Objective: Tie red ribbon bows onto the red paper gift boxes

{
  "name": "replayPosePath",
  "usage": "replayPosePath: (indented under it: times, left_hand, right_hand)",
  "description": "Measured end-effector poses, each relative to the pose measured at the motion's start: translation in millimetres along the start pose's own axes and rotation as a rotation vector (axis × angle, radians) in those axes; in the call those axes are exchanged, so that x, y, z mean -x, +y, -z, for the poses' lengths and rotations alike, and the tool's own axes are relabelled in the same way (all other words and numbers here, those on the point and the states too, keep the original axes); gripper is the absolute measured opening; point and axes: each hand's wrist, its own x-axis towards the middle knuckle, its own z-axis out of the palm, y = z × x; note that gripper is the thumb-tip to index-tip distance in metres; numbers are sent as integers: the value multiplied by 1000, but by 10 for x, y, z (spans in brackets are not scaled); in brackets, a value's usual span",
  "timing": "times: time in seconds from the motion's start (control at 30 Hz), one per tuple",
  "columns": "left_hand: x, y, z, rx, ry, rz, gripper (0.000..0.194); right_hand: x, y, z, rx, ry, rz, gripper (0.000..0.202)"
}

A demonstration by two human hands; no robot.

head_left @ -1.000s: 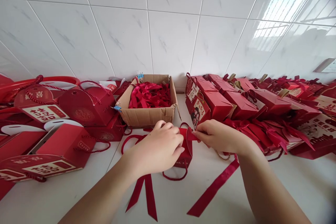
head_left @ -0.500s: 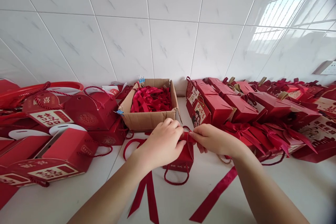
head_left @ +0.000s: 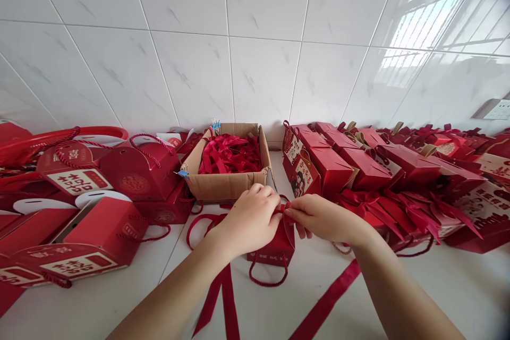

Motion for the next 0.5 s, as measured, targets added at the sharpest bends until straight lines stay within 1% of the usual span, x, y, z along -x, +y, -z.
replayPosePath:
  times: [0.07,0.13,0.23,0.33,0.37,0.4,0.5]
  left_hand:
    - [-5,-8,27,76,11,1,17]
    - [-4,-29,71,207,24,32,18]
    - [11,-82,174,486,43,127,18]
    - [46,-169,332,797,88,222,18]
    - [63,-207,394,889,128,230,19]
    - [84,-246,458,970,204,218,18]
    - [166,-354,645,1265,486,159,17]
  right_hand:
    - [7,-4,12,6,-2,12,32]
    - [24,-12,35,24,-3,22,29]
    - [59,-14,82,47,-25,0,23]
    - [83,8,129,85,-32,-64,20]
    - [87,19,143,113,-20,-79,19]
    - [90,31,155,143,-5,-88,19]
    - [99,59,186,204,3,-105,17]
